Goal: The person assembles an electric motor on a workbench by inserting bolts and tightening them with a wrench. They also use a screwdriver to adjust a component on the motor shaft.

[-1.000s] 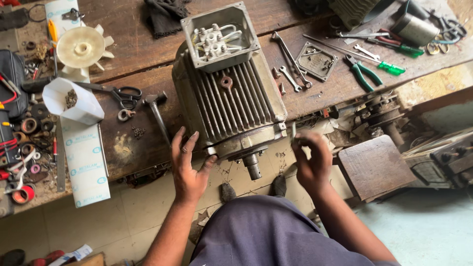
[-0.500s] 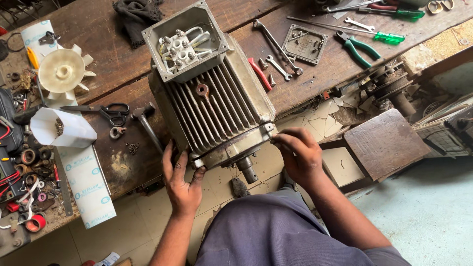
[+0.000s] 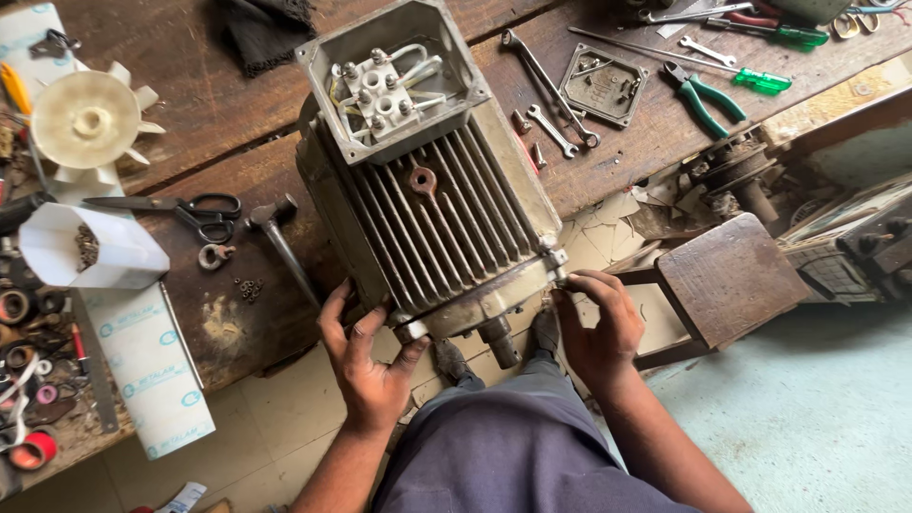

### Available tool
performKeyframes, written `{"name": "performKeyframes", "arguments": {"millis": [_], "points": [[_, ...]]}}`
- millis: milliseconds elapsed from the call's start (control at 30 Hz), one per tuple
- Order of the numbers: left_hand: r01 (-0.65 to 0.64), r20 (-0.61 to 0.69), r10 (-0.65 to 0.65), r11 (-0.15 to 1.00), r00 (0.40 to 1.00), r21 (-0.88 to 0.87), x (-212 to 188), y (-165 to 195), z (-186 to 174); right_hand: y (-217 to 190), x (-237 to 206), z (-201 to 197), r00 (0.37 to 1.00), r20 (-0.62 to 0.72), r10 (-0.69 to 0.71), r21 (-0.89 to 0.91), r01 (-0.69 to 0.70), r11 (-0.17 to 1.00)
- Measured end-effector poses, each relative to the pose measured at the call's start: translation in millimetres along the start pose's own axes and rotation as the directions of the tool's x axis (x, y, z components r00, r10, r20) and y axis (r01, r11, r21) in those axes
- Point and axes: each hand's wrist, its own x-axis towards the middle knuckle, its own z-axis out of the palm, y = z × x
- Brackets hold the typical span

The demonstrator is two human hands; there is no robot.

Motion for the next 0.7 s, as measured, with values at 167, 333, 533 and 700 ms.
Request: {"name": "performKeyframes", "arguments": {"millis": [167, 333, 533, 700], "points": [[0.027, 0.071, -0.020, 0.996, 0.997, -0.088, 0.5, -6.5, -5.3, -2.3, -2.9, 6.0, 0.999, -0.027, -0.044, -0.070, 0.042, 0.997], [-0.034, 0.116, 0.031, 0.999, 0.993, 0.024, 2.0, -9.1, -13.9, -9.7, -7.6, 10.0, 0.998, -0.044, -0.047, -0.111, 0.041, 0.993], [0.012, 0.099, -0.005, 0.998, 0.995, -0.069, 7.5, -4.7, -14.0, -8.2, -11.0, 13.0, 0.988, -0.066, 0.141, 0.113, -0.133, 0.985], [-0.007, 0.111, 0.013, 0.998, 0.994, -0.055, 9.8, -6.5, -15.5, -4.4, -20.4, 18.4, 0.961, -0.075, 0.266, 0.297, -0.234, 0.926]]}}
